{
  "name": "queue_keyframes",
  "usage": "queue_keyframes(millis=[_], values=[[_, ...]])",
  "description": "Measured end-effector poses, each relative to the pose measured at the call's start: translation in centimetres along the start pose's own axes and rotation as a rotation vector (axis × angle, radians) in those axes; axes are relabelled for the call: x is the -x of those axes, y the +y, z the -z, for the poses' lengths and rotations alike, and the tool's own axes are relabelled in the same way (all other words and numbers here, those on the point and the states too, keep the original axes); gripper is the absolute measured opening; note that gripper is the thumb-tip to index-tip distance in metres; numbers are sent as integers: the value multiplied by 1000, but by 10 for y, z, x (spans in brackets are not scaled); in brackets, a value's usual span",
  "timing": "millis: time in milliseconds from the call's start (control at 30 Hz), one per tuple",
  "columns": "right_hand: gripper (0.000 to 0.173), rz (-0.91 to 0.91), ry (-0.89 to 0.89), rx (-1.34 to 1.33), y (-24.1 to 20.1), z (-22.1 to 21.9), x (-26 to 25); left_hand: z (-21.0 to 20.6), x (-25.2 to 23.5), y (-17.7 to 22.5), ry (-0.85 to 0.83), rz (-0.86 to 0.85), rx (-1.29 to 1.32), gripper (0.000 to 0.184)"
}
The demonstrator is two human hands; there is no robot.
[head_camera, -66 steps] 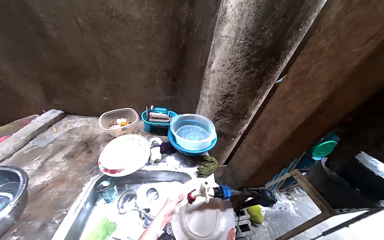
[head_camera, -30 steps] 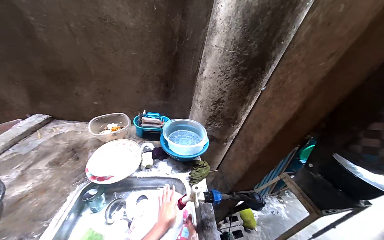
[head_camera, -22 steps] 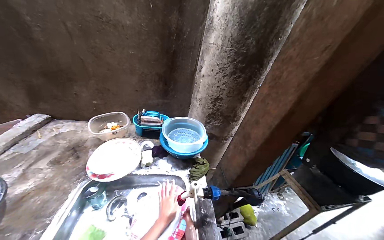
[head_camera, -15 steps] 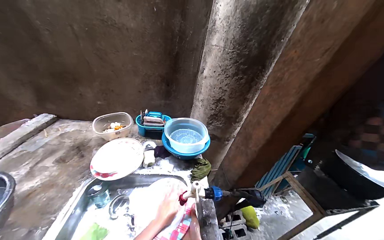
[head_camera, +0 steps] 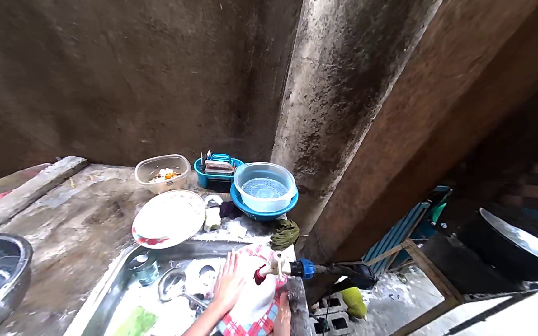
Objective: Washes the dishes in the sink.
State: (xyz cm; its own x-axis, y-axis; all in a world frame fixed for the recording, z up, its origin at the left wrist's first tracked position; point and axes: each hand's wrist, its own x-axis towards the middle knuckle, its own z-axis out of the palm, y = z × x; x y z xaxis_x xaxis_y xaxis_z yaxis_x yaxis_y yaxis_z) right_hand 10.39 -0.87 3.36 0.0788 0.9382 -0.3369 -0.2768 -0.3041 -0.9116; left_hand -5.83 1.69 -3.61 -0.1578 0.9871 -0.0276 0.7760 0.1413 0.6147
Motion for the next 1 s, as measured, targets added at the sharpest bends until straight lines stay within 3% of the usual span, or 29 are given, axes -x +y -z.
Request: queue_keyframes(millis=[67,100,167,333,400,500,567,667,767,833,900,1000], values=[[50,-22,5,-67,11,-3,-5,6,7,29,-129,-32,26,59],[49,-21,-4,-95,15,-3,-10,5,16,37,-200,-129,76,55],[50,-30,-17,-123,16,0,-16,-3,23,32,-250,-275,122,58],[51,-68,-79,-4,18,-6,1,-11,10,15,-8,138,37,71],[52,-165,-102,-20,20,-12,5,-13,21,26,-69,68,135,68],[54,-329,-124,-180,27,-12,3,-14,29,22,-195,-183,120,58],[59,-371,-180,-265,30,-10,1,-13,19,22,-116,-103,6,58],[60,-342,-288,-321,42,-14,-6,-7,9,46,15,37,87,58],[38,-304,-201,-316,32,-13,-10,-7,34,60,-144,-168,278,44],[42,-272,-208,-359,32,-8,-21,-6,35,43,-187,-353,172,52],[52,-217,-217,-329,33,-7,-27,-1,22,26,-64,-246,-10,57],[43,-199,-132,-185,32,-14,-23,-7,3,25,-22,4,39,72]])
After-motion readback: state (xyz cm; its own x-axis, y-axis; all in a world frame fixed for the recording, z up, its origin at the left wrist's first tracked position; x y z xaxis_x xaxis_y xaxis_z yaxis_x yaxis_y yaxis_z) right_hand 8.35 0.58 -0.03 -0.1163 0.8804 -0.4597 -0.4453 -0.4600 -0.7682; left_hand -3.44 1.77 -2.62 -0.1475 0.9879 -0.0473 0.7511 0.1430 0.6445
